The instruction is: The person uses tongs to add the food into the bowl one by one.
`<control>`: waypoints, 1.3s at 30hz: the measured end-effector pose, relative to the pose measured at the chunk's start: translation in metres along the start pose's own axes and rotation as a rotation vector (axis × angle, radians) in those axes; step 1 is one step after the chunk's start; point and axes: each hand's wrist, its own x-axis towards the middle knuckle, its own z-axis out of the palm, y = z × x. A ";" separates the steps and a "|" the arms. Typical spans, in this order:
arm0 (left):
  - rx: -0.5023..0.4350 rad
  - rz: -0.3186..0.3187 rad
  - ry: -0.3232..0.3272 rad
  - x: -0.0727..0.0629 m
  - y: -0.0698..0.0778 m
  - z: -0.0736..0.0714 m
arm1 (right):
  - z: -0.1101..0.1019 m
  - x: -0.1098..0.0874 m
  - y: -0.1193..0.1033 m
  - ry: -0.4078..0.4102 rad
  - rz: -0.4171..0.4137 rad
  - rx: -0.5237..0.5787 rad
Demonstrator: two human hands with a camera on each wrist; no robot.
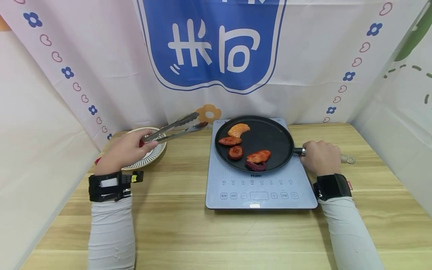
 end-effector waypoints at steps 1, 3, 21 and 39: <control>-0.006 -0.002 0.001 0.000 -0.004 0.000 | 0.000 0.000 0.000 -0.002 0.001 -0.001; -0.004 -0.003 0.005 0.001 -0.011 0.001 | 0.000 0.000 0.000 -0.006 0.002 -0.002; -0.104 -0.077 0.029 -0.015 -0.053 -0.003 | 0.000 -0.001 0.000 0.014 -0.008 -0.004; -0.180 -0.271 -0.052 -0.030 -0.085 -0.006 | 0.001 -0.002 -0.001 0.040 -0.013 0.002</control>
